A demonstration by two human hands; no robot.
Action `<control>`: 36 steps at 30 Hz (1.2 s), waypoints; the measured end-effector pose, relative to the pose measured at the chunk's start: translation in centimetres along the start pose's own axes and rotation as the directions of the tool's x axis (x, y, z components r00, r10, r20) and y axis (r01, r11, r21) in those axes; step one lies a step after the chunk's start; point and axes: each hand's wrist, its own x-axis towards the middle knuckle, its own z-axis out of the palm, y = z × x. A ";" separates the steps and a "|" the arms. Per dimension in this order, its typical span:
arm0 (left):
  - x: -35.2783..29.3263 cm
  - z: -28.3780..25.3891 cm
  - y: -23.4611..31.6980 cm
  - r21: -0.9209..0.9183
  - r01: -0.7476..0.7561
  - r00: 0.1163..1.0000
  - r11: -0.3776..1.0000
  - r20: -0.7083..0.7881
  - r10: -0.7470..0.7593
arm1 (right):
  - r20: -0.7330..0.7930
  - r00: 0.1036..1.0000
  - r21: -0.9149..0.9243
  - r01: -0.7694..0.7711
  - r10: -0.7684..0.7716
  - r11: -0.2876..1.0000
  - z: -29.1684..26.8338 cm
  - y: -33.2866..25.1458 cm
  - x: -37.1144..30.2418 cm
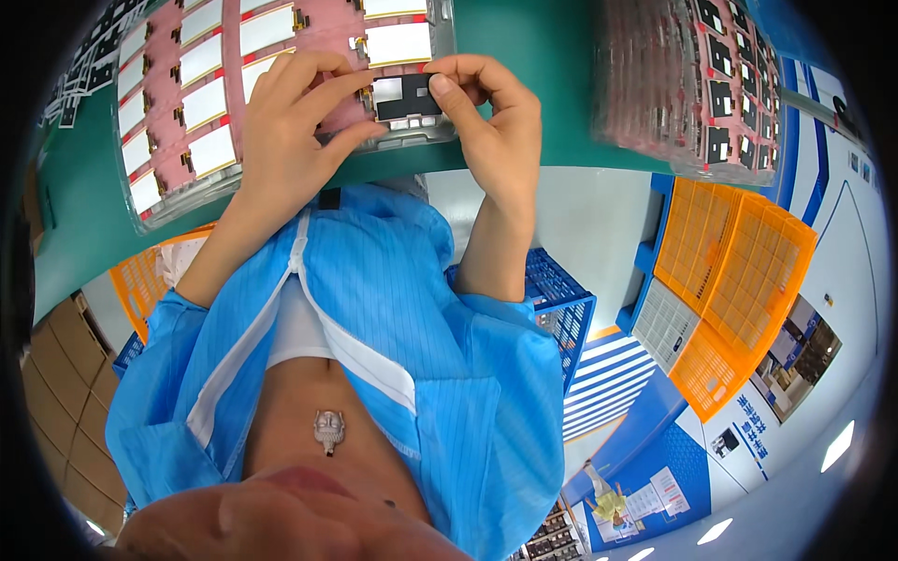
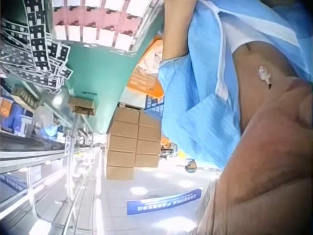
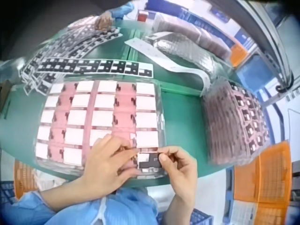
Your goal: Assembling small electronic modules by applying component parts from a sheet to units in a tray.
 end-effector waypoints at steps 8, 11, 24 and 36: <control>0.0 0.1 -0.3 -0.001 -0.033 0.999 0.999 -0.021 0.033 | -0.001 1.000 -0.030 0.018 -0.018 0.999 0.0 0.4 -0.1; 0.0 0.1 -0.3 0.006 -0.039 0.999 0.999 -0.024 0.040 | -0.009 1.000 -0.044 0.012 -0.012 0.999 0.1 0.4 -0.1; -0.1 0.4 -0.6 -0.011 -0.050 0.998 0.999 -0.050 0.050 | 0.003 1.000 -0.046 0.022 -0.022 0.999 0.1 0.5 0.0; 0.0 0.3 -0.5 -0.009 -0.015 0.999 1.000 -0.032 0.014 | -0.001 0.999 -0.111 0.052 -0.053 0.992 0.1 0.5 0.1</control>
